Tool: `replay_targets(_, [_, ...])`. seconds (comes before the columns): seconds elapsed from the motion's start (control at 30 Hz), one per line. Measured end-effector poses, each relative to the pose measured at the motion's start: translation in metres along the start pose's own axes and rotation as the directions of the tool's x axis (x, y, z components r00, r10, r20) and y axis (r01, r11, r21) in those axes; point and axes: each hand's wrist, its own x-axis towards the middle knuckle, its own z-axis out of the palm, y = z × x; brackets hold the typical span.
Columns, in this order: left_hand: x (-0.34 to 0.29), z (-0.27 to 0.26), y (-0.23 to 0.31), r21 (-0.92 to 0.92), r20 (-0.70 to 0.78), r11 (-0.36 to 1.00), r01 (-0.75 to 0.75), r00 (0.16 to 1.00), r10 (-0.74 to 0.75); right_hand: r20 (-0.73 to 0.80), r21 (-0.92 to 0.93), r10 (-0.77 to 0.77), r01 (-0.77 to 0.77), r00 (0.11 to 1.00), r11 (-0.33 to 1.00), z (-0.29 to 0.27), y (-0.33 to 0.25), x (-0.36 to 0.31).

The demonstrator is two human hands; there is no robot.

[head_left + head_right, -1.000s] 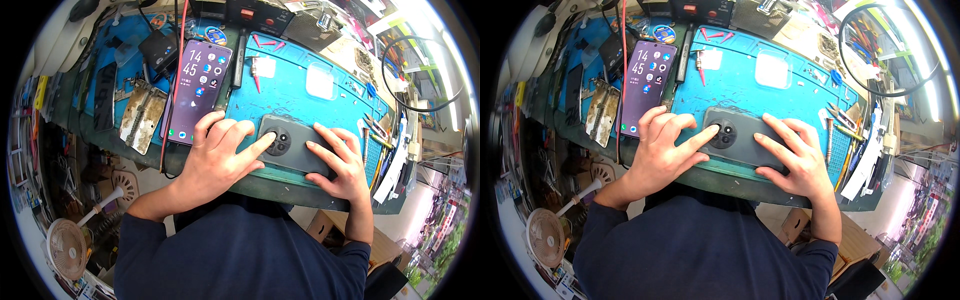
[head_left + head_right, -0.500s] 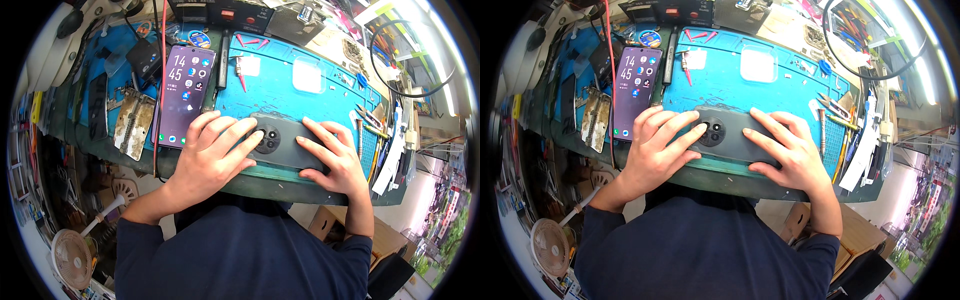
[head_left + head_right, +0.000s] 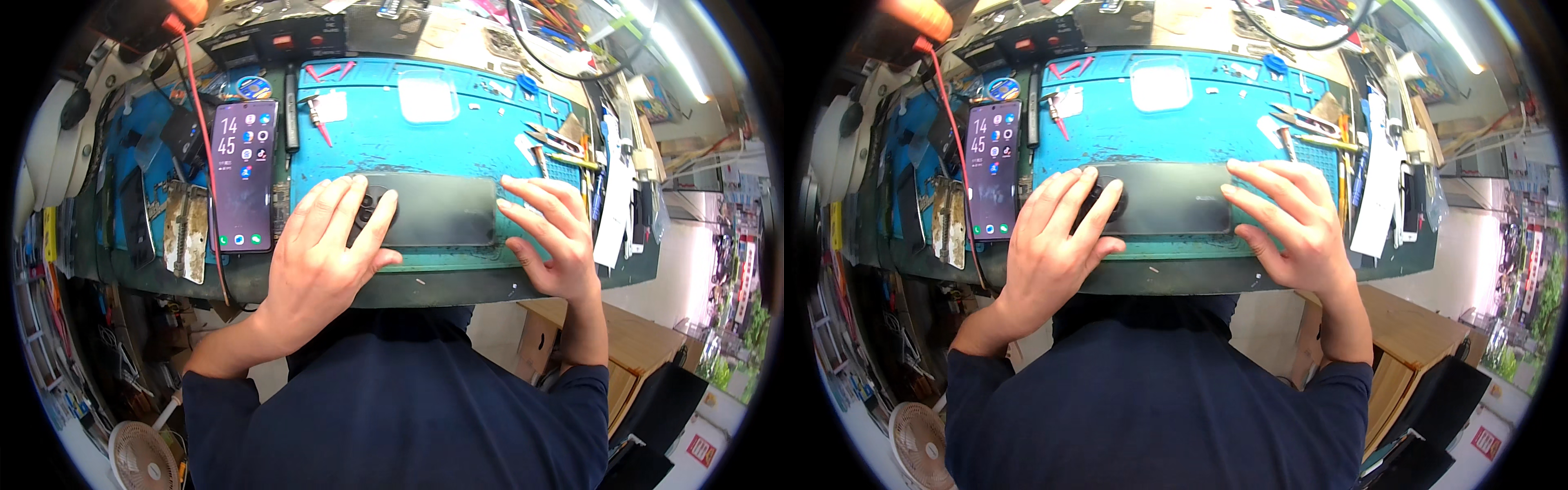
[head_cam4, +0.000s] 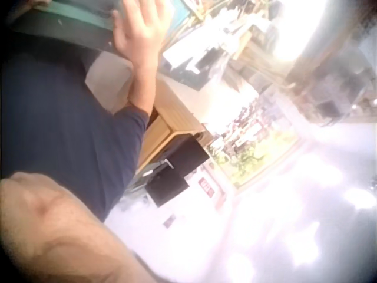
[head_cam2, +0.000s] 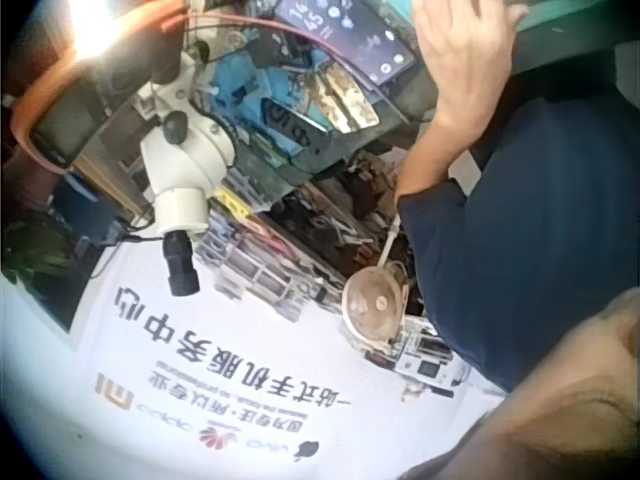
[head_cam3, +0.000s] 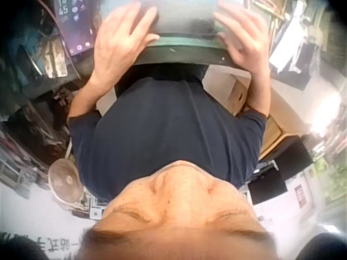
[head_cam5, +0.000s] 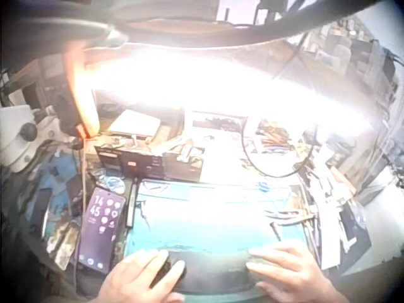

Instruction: The person picks up a smartphone and moves to a workbench. They place the phone on a cleaning mat and wipe the screen with a white cloth. The person then sprays a cleaning solution onto the cloth and continues to wipe the screen thoroughly.

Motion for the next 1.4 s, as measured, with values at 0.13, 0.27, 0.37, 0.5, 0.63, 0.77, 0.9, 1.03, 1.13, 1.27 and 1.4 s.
replay_targets(0.13, [0.008,0.012,0.009,0.139,-0.044,0.990,-0.003,0.999,0.010,-0.046,-0.043,0.029,-0.031,0.999,0.999,0.012,-0.010,-0.028])
replay_targets(0.27, [0.008,0.013,0.010,0.157,-0.036,0.988,-0.004,0.999,0.009,-0.100,-0.049,0.043,-0.048,0.994,0.998,0.023,-0.013,-0.045])
replay_targets(0.37, [0.008,0.014,0.013,0.142,-0.030,0.989,0.026,0.999,-0.022,-0.119,-0.041,0.045,-0.050,0.992,0.998,0.026,-0.013,-0.048])
replay_targets(0.5, [0.007,0.017,0.014,0.142,-0.053,0.989,0.045,0.998,-0.037,-0.089,-0.023,0.047,-0.049,0.995,0.999,0.026,-0.012,-0.048])
replay_targets(0.63, [0.008,0.018,0.016,0.177,-0.054,0.983,0.047,0.998,-0.038,-0.041,-0.043,0.041,-0.043,0.998,0.998,0.028,-0.011,-0.048])
replay_targets(0.77, [0.009,0.016,0.019,0.186,-0.033,0.981,0.061,0.998,-0.056,0.004,-0.061,0.049,-0.049,0.999,0.997,0.027,-0.010,-0.048])
replay_targets(0.9, [0.010,0.016,0.020,0.185,-0.023,0.980,0.077,0.997,-0.074,0.018,-0.068,0.049,-0.047,0.999,0.997,0.027,-0.009,-0.047])
replay_targets(1.03, [0.016,0.017,0.024,0.193,-0.019,0.979,0.061,0.998,-0.058,0.026,-0.085,0.044,-0.041,0.999,0.996,0.028,-0.008,-0.048])
replay_targets(1.13, [0.018,0.018,0.024,0.161,-0.020,0.986,0.037,0.999,-0.034,0.027,-0.103,0.040,-0.037,0.999,0.994,0.029,-0.008,-0.048])
replay_targets(1.27, [0.025,0.013,0.025,0.106,0.009,0.993,0.047,0.999,-0.048,0.027,-0.100,0.045,-0.042,0.999,0.994,0.029,-0.010,-0.048])
replay_targets(1.4, [0.032,0.008,0.029,0.066,0.086,0.997,0.027,0.996,-0.032,0.033,-0.117,0.030,-0.026,0.999,0.993,0.029,-0.010,-0.046])
